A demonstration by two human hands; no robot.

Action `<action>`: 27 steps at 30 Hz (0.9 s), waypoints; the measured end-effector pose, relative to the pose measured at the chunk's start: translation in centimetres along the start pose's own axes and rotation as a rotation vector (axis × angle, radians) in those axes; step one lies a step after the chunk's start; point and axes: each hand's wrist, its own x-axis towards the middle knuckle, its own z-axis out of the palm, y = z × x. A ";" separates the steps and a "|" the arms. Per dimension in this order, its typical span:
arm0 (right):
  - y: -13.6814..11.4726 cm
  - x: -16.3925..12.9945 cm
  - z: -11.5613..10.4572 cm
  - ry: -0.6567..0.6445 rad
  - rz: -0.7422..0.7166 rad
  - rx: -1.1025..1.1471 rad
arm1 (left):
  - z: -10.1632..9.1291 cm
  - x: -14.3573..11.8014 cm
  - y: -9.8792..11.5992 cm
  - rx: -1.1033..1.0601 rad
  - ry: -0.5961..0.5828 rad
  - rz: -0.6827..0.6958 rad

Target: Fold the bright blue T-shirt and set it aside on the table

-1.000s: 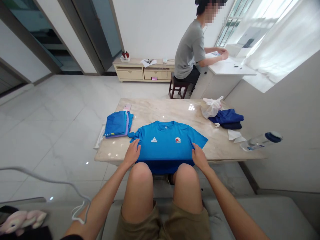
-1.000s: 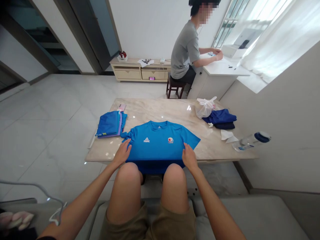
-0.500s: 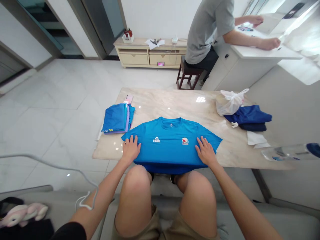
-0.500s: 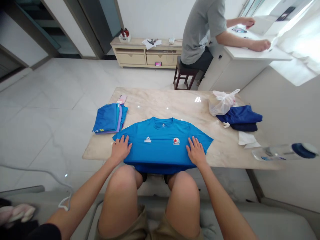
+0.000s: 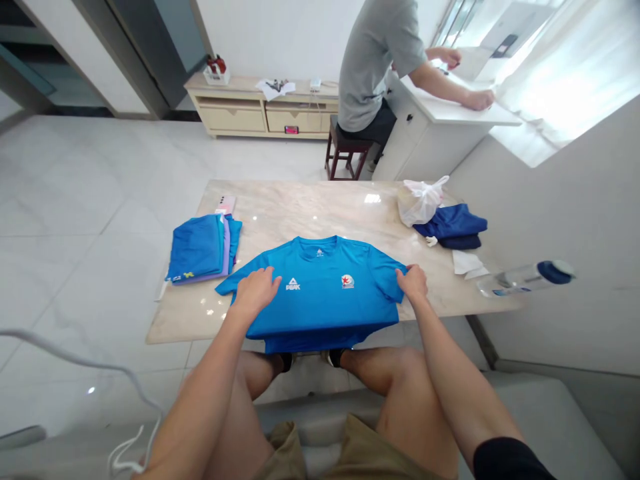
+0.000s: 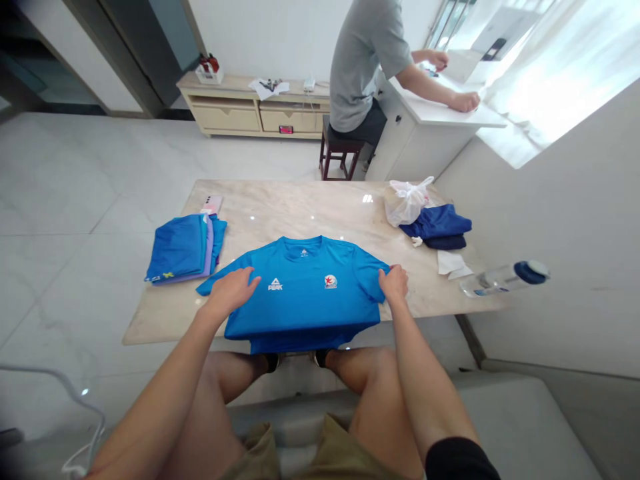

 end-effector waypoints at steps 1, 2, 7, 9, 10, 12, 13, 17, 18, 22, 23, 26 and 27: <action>0.7 0.0 0.4 0.002 0.036 0.010 | 0.3 0.1 0.1 0.008 -0.021 -0.005; 1.3 0.0 0.7 0.006 0.068 0.025 | 0.5 0.3 0.0 0.020 -0.040 -0.006; 2.5 1.7 1.4 -0.011 0.199 0.035 | -0.6 1.4 0.4 0.042 0.025 0.026; 2.6 2.3 1.4 -0.027 0.200 0.015 | -1.3 1.5 0.8 0.030 0.069 0.031; 2.7 2.5 1.4 -0.024 0.182 0.008 | -1.5 1.4 1.1 0.027 0.080 0.029; 3.0 2.8 1.3 0.010 0.152 0.010 | -1.7 1.2 1.5 0.028 0.080 0.024; 3.1 2.8 1.3 0.029 0.156 0.013 | -1.7 1.0 1.7 0.031 0.071 0.022; 3.1 2.8 1.3 0.020 0.232 -0.017 | -1.5 0.2 2.2 0.058 0.015 0.018; 2.9 2.8 1.2 -0.003 0.221 -0.025 | -1.5 0.0 2.2 0.060 0.003 0.023; 1.8 2.8 0.9 -0.007 0.070 0.095 | -1.5 -0.6 1.7 0.028 -0.018 0.042; 1.5 2.8 0.8 0.016 0.037 0.146 | -1.5 -0.7 1.5 0.019 -0.019 0.040; 0.5 2.5 0.6 0.041 0.017 0.261 | -1.3 -0.9 0.8 0.013 -0.013 0.022; 0.2 2.3 0.5 0.020 0.025 0.272 | -1.3 -0.9 0.6 0.017 -0.009 0.015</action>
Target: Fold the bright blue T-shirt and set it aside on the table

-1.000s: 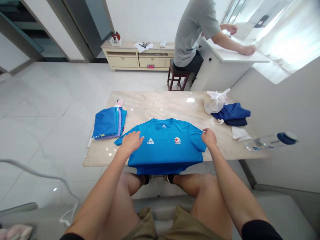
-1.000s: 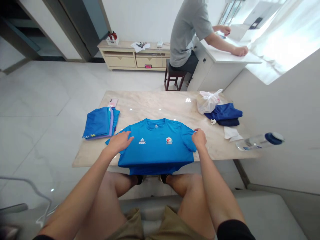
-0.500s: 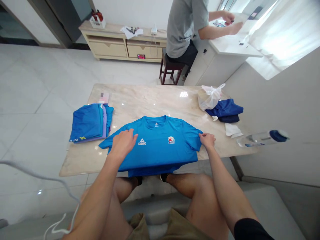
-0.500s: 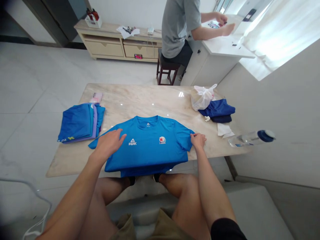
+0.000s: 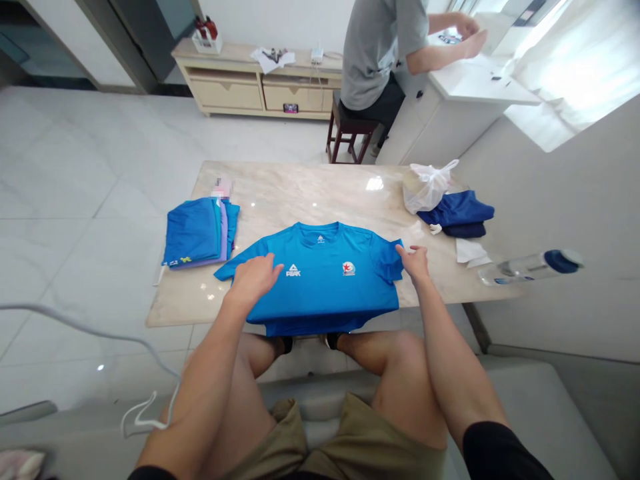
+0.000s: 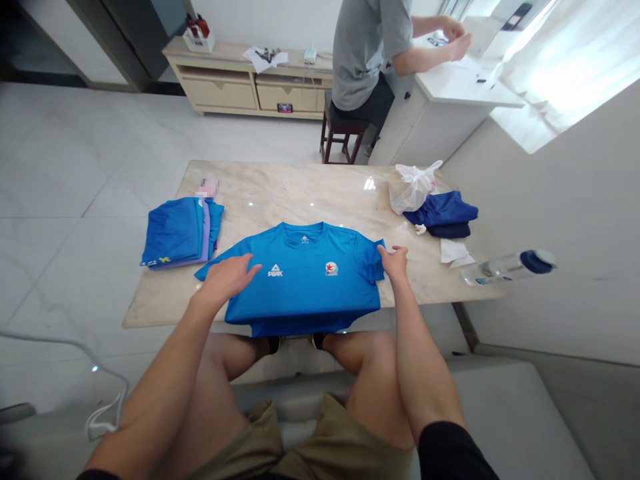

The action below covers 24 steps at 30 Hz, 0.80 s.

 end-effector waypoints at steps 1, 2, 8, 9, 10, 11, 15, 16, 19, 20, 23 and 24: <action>-0.3 -0.3 0.0 -0.026 0.005 -0.004 | 0.1 0.0 -0.2 0.004 0.005 -0.006; -0.7 -0.6 -0.1 -0.051 -0.006 -0.022 | 0.1 -0.1 -0.3 0.007 0.009 -0.011; -5.4 -4.2 -0.1 -0.044 -0.271 -0.171 | 0.1 -0.1 -0.3 -0.030 0.028 -0.002; -6.5 -5.0 0.2 -0.055 -0.306 -0.163 | 0.1 -0.1 -0.2 -0.035 0.030 0.001; -7.6 -5.8 0.6 -0.086 -0.342 -0.135 | 0.1 0.0 -0.2 -0.038 0.030 0.003; -8.5 -6.5 1.1 -0.138 -0.374 -0.084 | 0.2 0.0 -0.1 -0.040 0.028 0.007; -10.5 -7.6 2.9 -0.365 -0.335 0.241 | 0.6 0.5 -0.8 -0.052 0.014 0.005; -10.3 -7.3 3.1 -0.362 -0.297 0.290 | 0.8 0.6 -1.2 -0.057 0.005 0.002; -8.6 -6.0 3.0 -0.277 -0.269 0.248 | 1.4 1.3 -2.8 -0.069 -0.052 -0.013; -7.8 -5.6 2.9 -0.262 -0.299 0.190 | 1.6 1.6 -3.4 -0.076 -0.078 -0.019; -5.6 -5.2 3.4 -0.248 -0.488 -0.007 | 2.6 2.8 -5.3 -0.099 -0.140 -0.042; -5.0 -5.3 3.9 -0.245 -0.565 -0.070 | 3.1 3.3 -5.8 -0.102 -0.149 -0.049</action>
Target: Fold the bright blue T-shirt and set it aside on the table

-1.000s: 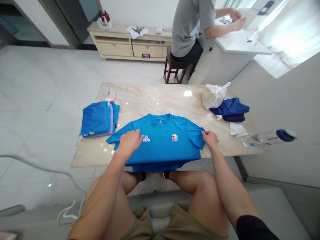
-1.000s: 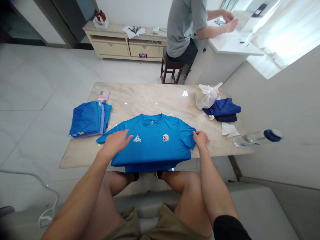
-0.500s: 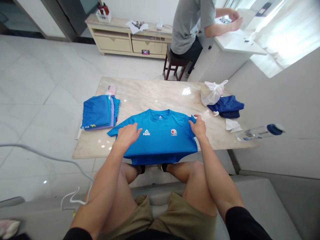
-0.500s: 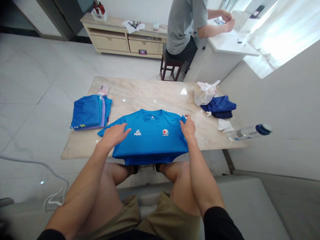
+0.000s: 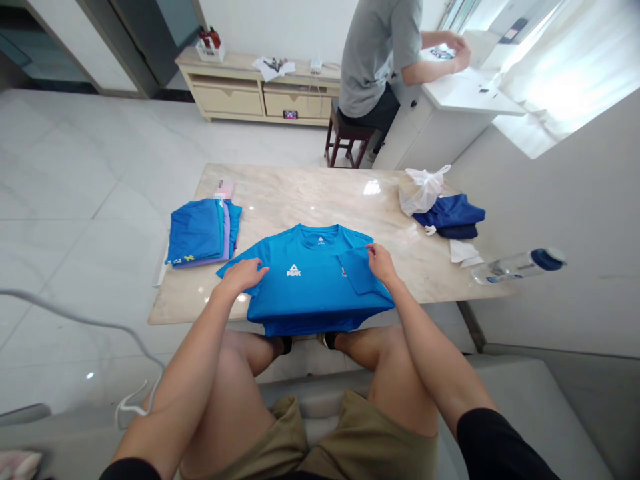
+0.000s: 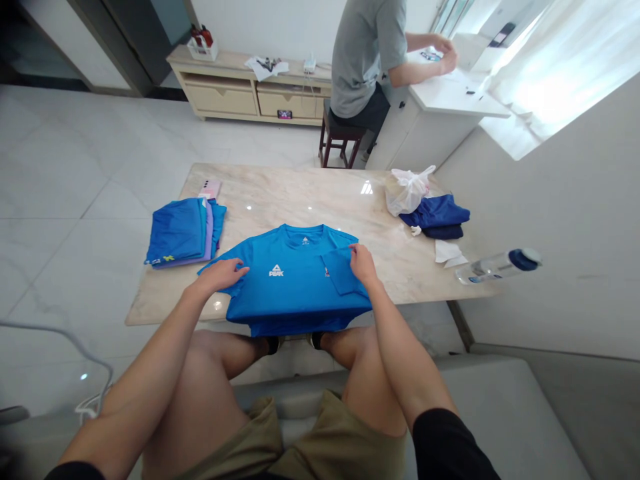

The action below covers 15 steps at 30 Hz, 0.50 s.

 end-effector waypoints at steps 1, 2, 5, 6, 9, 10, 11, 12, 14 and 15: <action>0.2 -0.3 0.8 -0.015 -0.062 -0.070 | 0.3 0.5 -0.5 0.000 -0.004 -0.005; 0.3 -0.7 1.7 -0.032 -0.112 -0.138 | 0.7 0.9 -0.9 0.001 -0.003 -0.009; -0.1 -1.7 5.0 -0.076 -0.191 -0.305 | 1.8 1.8 -2.0 -0.013 0.029 -0.022; -0.4 -2.1 6.0 -0.088 -0.208 -0.337 | 2.1 2.0 -2.4 -0.021 0.044 -0.035; -1.1 -3.0 8.2 -0.095 -0.271 -0.378 | 2.7 2.0 -3.5 -0.039 0.083 -0.126; -1.2 -3.2 8.5 -0.086 -0.288 -0.385 | 2.8 2.0 -3.9 -0.042 0.096 -0.175; -1.2 -3.4 8.7 -0.074 -0.300 -0.391 | 2.9 1.9 -4.3 -0.045 0.114 -0.226; -1.1 -3.5 8.9 -0.061 -0.307 -0.395 | 3.0 1.9 -4.6 -0.051 0.136 -0.275; -0.8 -3.5 9.0 -0.038 -0.315 -0.400 | 3.1 1.8 -5.2 -0.072 0.180 -0.349; -0.5 -3.4 9.1 -0.028 -0.319 -0.400 | 3.2 1.8 -5.5 -0.084 0.194 -0.368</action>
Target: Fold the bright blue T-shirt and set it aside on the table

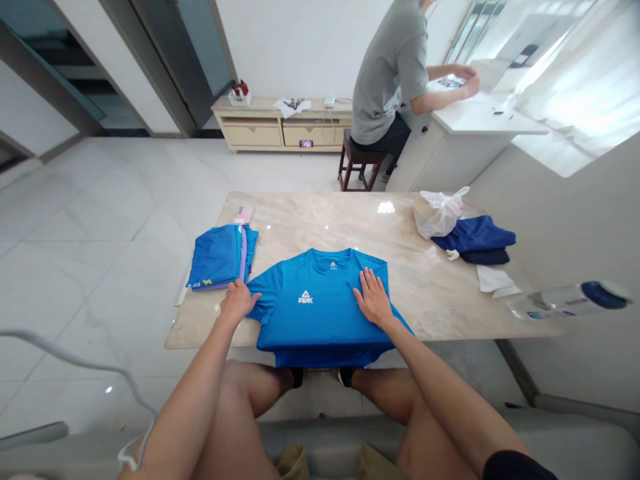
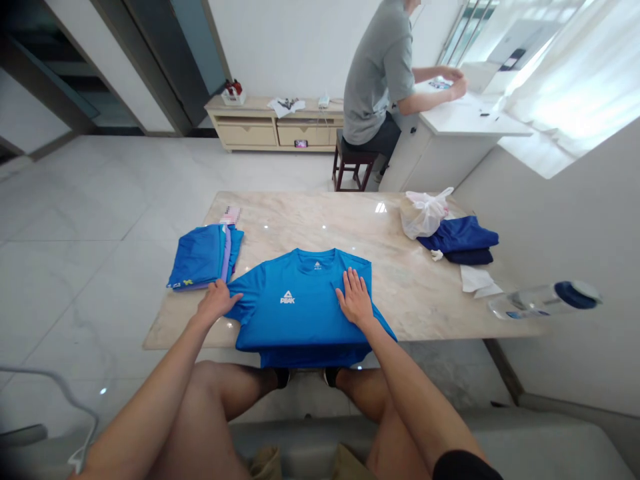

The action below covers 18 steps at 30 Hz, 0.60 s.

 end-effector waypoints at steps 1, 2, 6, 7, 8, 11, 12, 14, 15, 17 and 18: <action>0.2 0.1 0.2 0.012 0.001 -0.001 | 0.1 0.1 -0.3 -0.012 0.005 -0.012; 0.4 0.2 0.4 0.024 0.004 0.000 | 0.2 0.2 -0.5 -0.020 0.005 -0.018; 1.4 0.6 0.9 0.048 0.020 0.002 | 0.5 0.5 -1.1 -0.038 0.002 -0.042; 1.6 0.7 1.0 0.047 0.026 0.000 | 0.5 0.5 -1.2 -0.042 0.004 -0.050; 1.9 0.7 1.0 0.043 0.031 -0.002 | 0.5 0.5 -1.2 -0.046 0.004 -0.058; 2.6 0.8 1.1 0.023 0.032 0.007 | 0.4 0.6 -1.3 -0.049 -0.013 -0.080; 2.8 1.0 1.0 0.019 0.027 0.019 | 0.3 0.6 -1.3 -0.046 -0.022 -0.081; 2.8 1.4 0.3 0.037 0.012 0.050 | 0.2 0.7 -1.4 -0.037 -0.038 -0.065; 2.7 1.7 -0.3 0.063 -0.005 0.065 | 0.1 0.7 -1.3 -0.034 -0.046 -0.050; 2.0 2.4 -2.2 0.138 -0.059 0.086 | -0.1 0.8 -1.2 -0.039 -0.056 -0.010; 1.5 2.8 -3.4 0.175 -0.089 0.091 | -0.2 0.8 -1.0 -0.050 -0.057 0.017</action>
